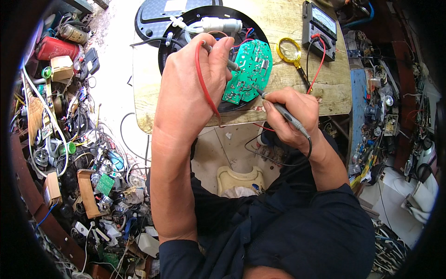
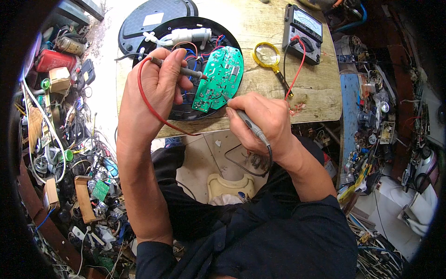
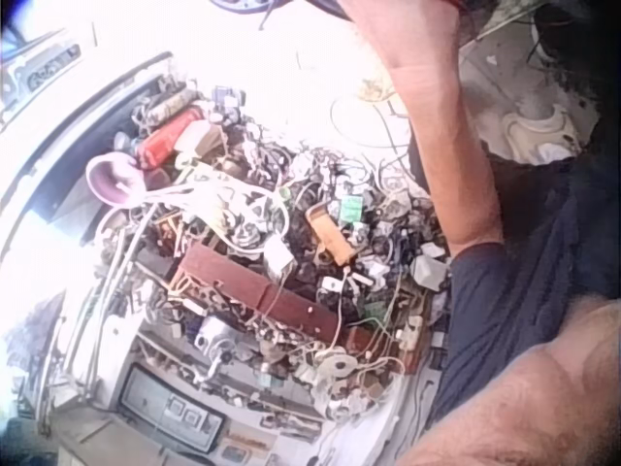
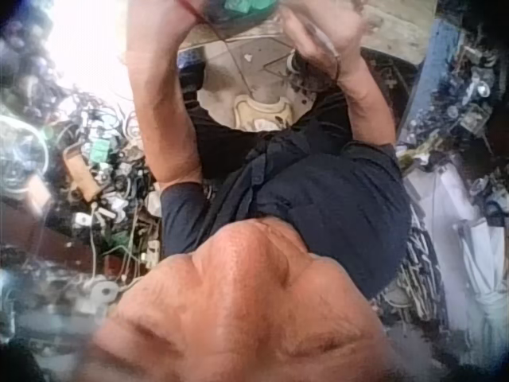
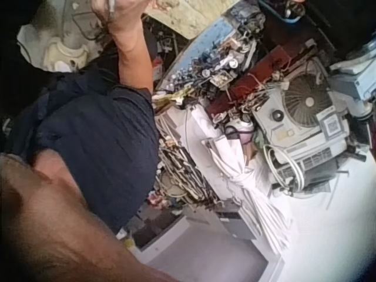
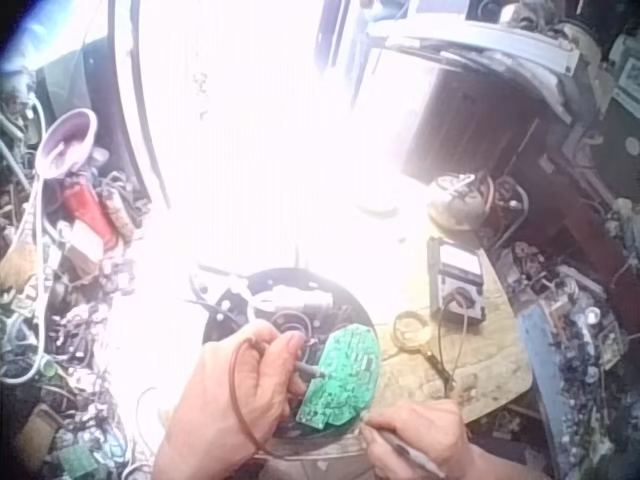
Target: The person uses multimeter probes to test points on a green circuit board placed on a workbench. They repeatedly touch different components with the probes, then briefly use a magnifying glass to inspect the board.
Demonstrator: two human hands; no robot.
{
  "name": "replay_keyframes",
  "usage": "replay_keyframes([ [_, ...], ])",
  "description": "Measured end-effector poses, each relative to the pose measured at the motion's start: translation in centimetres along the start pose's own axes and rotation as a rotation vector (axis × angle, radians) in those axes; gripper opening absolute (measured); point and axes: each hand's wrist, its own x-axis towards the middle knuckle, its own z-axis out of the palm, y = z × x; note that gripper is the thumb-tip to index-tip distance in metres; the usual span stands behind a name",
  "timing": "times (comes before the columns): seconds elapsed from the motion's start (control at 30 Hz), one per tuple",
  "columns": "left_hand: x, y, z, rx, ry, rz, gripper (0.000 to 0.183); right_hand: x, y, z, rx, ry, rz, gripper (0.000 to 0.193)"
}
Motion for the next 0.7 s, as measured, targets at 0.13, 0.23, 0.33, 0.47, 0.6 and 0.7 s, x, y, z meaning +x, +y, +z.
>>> replay_keyframes([
  [0.13, 0.00, 0.09, -0.04, 0.010, -0.002, -0.007, 0.041, 0.05, -0.12, -0.11, 0.001, -0.001, 0.006, 0.020],
  [0.23, 0.02, 0.19, -0.01, 0.031, -0.010, -0.009, 0.041, 0.03, -0.09, -0.18, 0.010, -0.008, 0.014, 0.020],
  [0.33, -0.03, 0.23, 0.04, 0.046, -0.002, 0.000, 0.041, 0.06, -0.06, -0.20, -0.001, -0.013, 0.007, 0.019],
  [0.47, -0.04, 0.27, -0.02, 0.044, -0.012, -0.002, 0.040, 0.12, -0.19, -0.19, 0.014, -0.008, 0.019, 0.018],
  [0.6, -0.03, 0.17, -0.08, 0.034, -0.024, -0.002, 0.039, 0.07, -0.16, -0.19, 0.019, -0.010, 0.024, 0.018],
  [0.7, -0.01, 0.09, -0.06, 0.028, -0.023, 0.009, 0.039, 0.04, -0.16, -0.19, 0.020, -0.006, 0.025, 0.017],
])
